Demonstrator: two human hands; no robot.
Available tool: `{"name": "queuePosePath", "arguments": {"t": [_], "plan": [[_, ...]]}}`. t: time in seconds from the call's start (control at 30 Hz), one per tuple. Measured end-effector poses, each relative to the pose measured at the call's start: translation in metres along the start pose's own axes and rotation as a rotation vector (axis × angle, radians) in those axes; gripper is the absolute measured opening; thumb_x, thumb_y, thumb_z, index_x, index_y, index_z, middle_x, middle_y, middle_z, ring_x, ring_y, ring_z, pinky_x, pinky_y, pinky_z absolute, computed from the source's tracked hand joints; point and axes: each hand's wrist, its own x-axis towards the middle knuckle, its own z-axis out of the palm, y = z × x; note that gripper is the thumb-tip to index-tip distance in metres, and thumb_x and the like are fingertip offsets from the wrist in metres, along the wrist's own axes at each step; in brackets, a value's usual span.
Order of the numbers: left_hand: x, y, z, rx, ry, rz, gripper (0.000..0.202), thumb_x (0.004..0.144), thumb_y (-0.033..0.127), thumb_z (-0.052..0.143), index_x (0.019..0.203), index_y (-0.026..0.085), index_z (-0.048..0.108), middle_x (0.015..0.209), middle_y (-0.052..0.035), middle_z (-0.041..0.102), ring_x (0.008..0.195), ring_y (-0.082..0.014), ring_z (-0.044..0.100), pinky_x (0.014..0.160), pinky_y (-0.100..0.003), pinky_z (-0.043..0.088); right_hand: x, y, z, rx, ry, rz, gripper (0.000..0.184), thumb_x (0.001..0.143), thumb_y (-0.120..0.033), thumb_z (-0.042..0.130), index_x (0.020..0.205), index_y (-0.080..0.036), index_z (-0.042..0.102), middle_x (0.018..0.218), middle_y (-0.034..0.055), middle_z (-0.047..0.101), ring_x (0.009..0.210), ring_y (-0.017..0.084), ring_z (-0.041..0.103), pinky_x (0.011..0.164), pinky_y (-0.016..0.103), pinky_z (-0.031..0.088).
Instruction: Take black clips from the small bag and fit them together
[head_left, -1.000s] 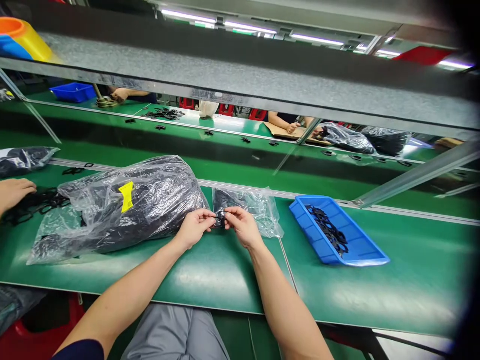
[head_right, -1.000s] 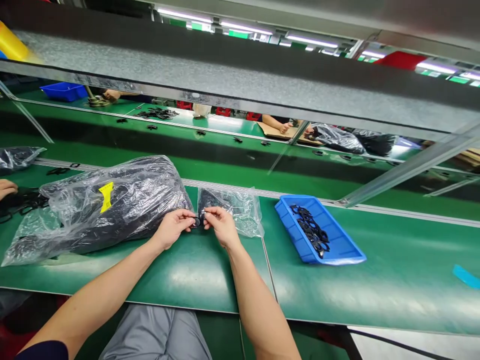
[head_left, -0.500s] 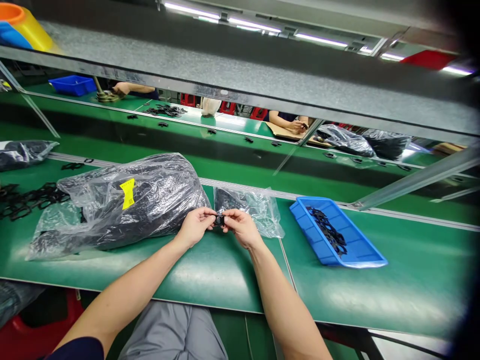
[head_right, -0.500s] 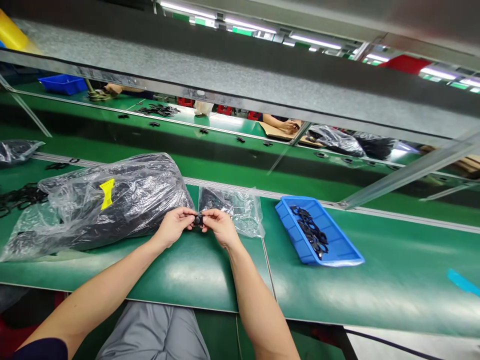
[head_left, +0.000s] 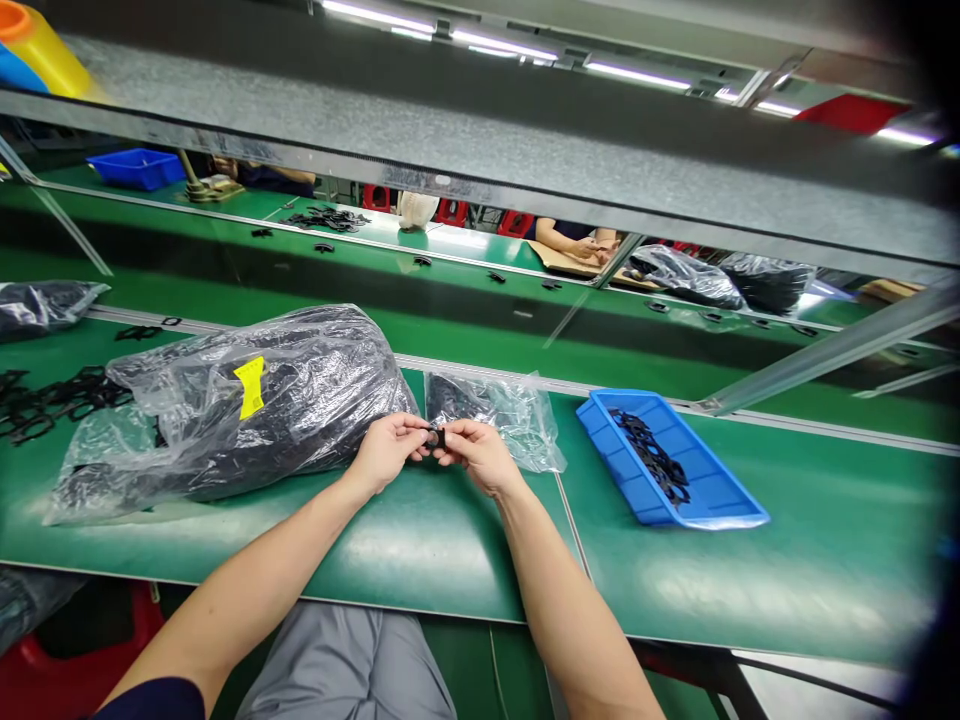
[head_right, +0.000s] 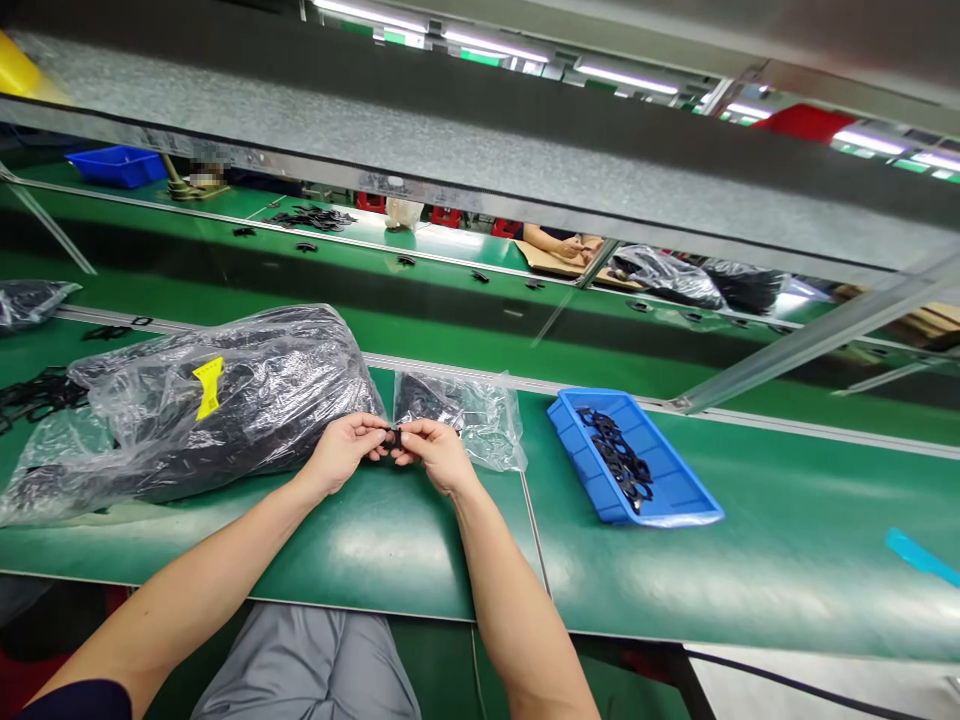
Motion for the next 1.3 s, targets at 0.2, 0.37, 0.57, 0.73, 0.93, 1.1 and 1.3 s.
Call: {"name": "queuePosePath", "arguments": {"t": [0.2, 0.37, 0.57, 0.73, 0.93, 1.1, 1.3], "plan": [[0.000, -0.005, 0.000, 0.018, 0.061, 0.043, 0.023, 0.068, 0.027, 0.075, 0.085, 0.015, 0.067, 0.071, -0.0039, 0.068, 0.064, -0.0139, 0.064, 0.055, -0.023, 0.051, -0.003, -0.002, 0.004, -0.197, 0.063, -0.125, 0.031, 0.067, -0.041, 0.078, 0.088, -0.019, 0.071, 0.073, 0.0016, 0.070, 0.060, 0.016, 0.066, 0.057, 0.030, 0.056], [-0.001, 0.001, 0.001, -0.057, 0.047, -0.004, 0.026, 0.063, 0.027, 0.080, 0.083, 0.013, 0.069, 0.071, -0.0037, 0.069, 0.060, -0.0113, 0.062, 0.058, -0.023, 0.052, -0.002, 0.002, 0.008, -0.260, 0.117, -0.163, 0.028, 0.067, -0.041, 0.077, 0.084, -0.019, 0.071, 0.073, 0.0030, 0.070, 0.062, 0.017, 0.064, 0.055, 0.030, 0.055], [-0.003, 0.007, 0.000, -0.256, -0.018, -0.134, 0.034, 0.059, 0.027, 0.084, 0.083, 0.010, 0.068, 0.076, -0.0057, 0.071, 0.062, -0.0118, 0.066, 0.064, -0.024, 0.055, -0.001, 0.003, 0.006, -0.335, 0.197, -0.209, 0.033, 0.069, -0.042, 0.074, 0.092, -0.019, 0.071, 0.068, -0.0001, 0.062, 0.051, 0.011, 0.053, 0.044, 0.024, 0.045], [-0.004, 0.008, 0.001, -0.305, -0.008, -0.156, 0.032, 0.059, 0.021, 0.085, 0.082, 0.009, 0.065, 0.076, -0.0057, 0.070, 0.065, -0.0128, 0.067, 0.067, -0.026, 0.057, -0.004, 0.000, 0.008, -0.350, 0.197, -0.212, 0.031, 0.071, -0.039, 0.073, 0.094, -0.019, 0.069, 0.060, -0.0040, 0.055, 0.046, 0.008, 0.046, 0.044, 0.022, 0.038], [-0.004, 0.009, 0.000, -0.323, -0.023, -0.153, 0.036, 0.059, 0.018, 0.084, 0.087, 0.011, 0.062, 0.073, -0.0035, 0.069, 0.067, -0.0132, 0.067, 0.064, -0.025, 0.056, -0.005, -0.001, 0.009, -0.339, 0.212, -0.203, 0.030, 0.070, -0.038, 0.073, 0.092, -0.019, 0.068, 0.061, -0.0034, 0.058, 0.045, 0.007, 0.046, 0.043, 0.022, 0.037], [-0.004, 0.009, -0.002, -0.353, -0.111, -0.175, 0.035, 0.061, 0.020, 0.084, 0.086, 0.010, 0.062, 0.076, -0.0059, 0.070, 0.067, -0.0121, 0.066, 0.064, -0.022, 0.054, -0.004, -0.002, 0.011, -0.177, 0.151, -0.141, 0.031, 0.067, -0.038, 0.076, 0.089, -0.019, 0.067, 0.068, -0.0002, 0.066, 0.051, 0.011, 0.055, 0.047, 0.024, 0.045], [-0.002, 0.006, -0.004, -0.455, -0.131, -0.195, 0.029, 0.062, 0.017, 0.082, 0.083, 0.011, 0.063, 0.077, -0.0055, 0.070, 0.070, -0.0113, 0.065, 0.066, -0.021, 0.051, -0.005, -0.005, 0.014, -0.134, 0.147, -0.145, 0.030, 0.065, -0.037, 0.078, 0.087, -0.018, 0.067, 0.066, -0.0004, 0.067, 0.053, 0.012, 0.059, 0.048, 0.025, 0.048]]}}
